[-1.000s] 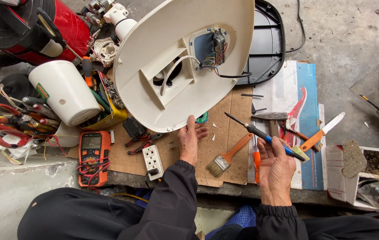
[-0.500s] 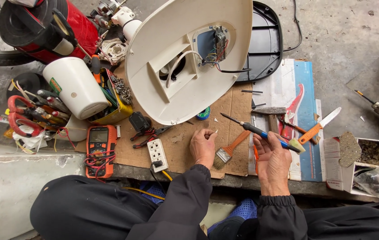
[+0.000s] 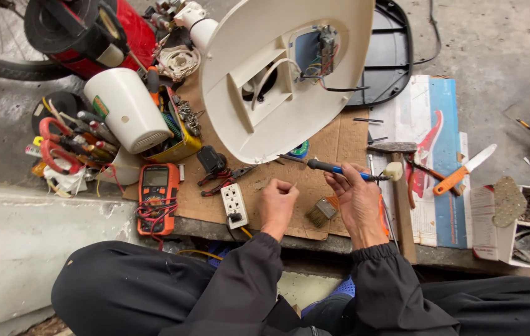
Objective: Repairing a plastic fan base by using a soldering iron to melt and fuse the plastic
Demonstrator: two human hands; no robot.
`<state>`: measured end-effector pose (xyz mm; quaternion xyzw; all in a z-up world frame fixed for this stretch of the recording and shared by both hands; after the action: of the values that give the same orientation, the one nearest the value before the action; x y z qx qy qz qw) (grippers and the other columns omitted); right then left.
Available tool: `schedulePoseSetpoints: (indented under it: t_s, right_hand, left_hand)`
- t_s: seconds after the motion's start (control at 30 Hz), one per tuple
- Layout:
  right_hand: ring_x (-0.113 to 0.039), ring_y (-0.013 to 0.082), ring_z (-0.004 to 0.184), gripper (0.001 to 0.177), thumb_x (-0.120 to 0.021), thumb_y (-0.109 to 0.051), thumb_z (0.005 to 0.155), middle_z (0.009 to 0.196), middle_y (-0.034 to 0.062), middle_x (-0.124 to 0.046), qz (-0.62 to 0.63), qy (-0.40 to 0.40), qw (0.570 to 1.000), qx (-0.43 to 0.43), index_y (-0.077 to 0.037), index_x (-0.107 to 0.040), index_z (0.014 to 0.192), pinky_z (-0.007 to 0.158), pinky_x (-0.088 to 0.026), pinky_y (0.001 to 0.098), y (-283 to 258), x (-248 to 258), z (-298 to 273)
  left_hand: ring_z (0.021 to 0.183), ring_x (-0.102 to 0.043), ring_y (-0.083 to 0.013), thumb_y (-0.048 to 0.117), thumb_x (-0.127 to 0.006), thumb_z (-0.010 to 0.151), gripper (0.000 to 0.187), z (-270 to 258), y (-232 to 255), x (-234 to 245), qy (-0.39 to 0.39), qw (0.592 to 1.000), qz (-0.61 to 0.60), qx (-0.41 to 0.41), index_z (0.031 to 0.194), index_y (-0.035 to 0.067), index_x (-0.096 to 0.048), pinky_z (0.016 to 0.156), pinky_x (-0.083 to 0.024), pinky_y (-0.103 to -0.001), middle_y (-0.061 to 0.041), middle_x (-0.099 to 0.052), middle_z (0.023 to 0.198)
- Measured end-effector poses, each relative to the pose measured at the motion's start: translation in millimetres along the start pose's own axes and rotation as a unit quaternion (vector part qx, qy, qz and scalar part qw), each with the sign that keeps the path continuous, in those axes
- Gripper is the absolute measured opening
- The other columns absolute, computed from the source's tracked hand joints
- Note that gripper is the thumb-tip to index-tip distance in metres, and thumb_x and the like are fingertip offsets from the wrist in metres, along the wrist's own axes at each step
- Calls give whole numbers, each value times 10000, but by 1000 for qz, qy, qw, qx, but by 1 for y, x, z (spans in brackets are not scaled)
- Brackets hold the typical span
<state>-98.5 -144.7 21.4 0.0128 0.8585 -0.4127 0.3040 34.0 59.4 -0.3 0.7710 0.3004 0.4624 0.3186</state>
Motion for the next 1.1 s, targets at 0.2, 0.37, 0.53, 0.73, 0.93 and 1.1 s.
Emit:
schedulePoseSetpoints:
  t_s: [0.2, 0.37, 0.53, 0.73, 0.93, 1.1]
  right_hand:
    - [-859, 304, 876, 274, -777, -54, 990, 1086, 226, -820, -56, -64, 996, 19, -100, -580, 1175, 807, -741, 330, -12, -36, 21]
    - [-853, 308, 850, 324, -780, -42, 961, 1064, 238, -814, -90, -83, 992, 41, -104, -560, 1191, 772, -729, 305, -18, -58, 16]
    - [-846, 320, 837, 331, -761, -32, 953, 1061, 257, -808, -105, -87, 989, 51, -100, -542, 1192, 752, -716, 287, -19, -62, 14]
    - [-845, 316, 844, 338, -769, -35, 948, 1077, 264, -807, -106, -91, 988, 61, -88, -540, 1190, 762, -714, 286, -20, -65, 15]
    - [-837, 276, 836, 288, -777, -63, 989, 1057, 234, -811, -131, -101, 983, 84, -79, -546, 1161, 758, -703, 264, -26, -75, 8]
    - [-832, 265, 857, 256, -768, -88, 1032, 1080, 222, -811, -152, -118, 975, 111, -80, -548, 1161, 767, -696, 256, -33, -84, 2]
  left_hand:
    - [892, -824, -179, 92, -732, 966, 364, -26, -15, 28, -35, 969, -228, 95, 1320, 14, -699, 804, -684, -248, -207, -834, 1097]
    - [882, -810, -145, 101, -727, 971, 315, -19, -57, 1, -50, 971, -216, 94, 1263, 10, -797, 793, -675, -224, -171, -836, 1078]
    - [882, -825, -165, 121, -747, 937, 290, -6, -81, -18, -49, 971, -215, 89, 1196, 50, -857, 799, -684, -248, -182, -855, 1037]
    - [878, -792, -150, 84, -754, 940, 301, -8, -67, -10, -37, 957, -275, 81, 1214, -16, -828, 807, -673, -218, -200, -831, 1047]
    - [825, -808, -173, 95, -786, 922, 284, -4, -70, -11, -37, 952, -290, 86, 1182, -4, -841, 762, -696, -243, -202, -836, 1015]
    - [826, -825, -179, 102, -805, 915, 275, -3, -73, -12, -39, 953, -289, 85, 1169, 7, -851, 757, -704, -247, -204, -846, 1010]
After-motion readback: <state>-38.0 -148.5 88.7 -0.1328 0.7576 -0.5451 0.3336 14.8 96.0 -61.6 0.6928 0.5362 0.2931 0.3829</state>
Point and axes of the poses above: each hand's wrist, its own z-axis towards the middle knuckle, its own x-axis out of the back of the hand, y = z × x, the point moved 10 cm from there along z, towards the middle knuckle
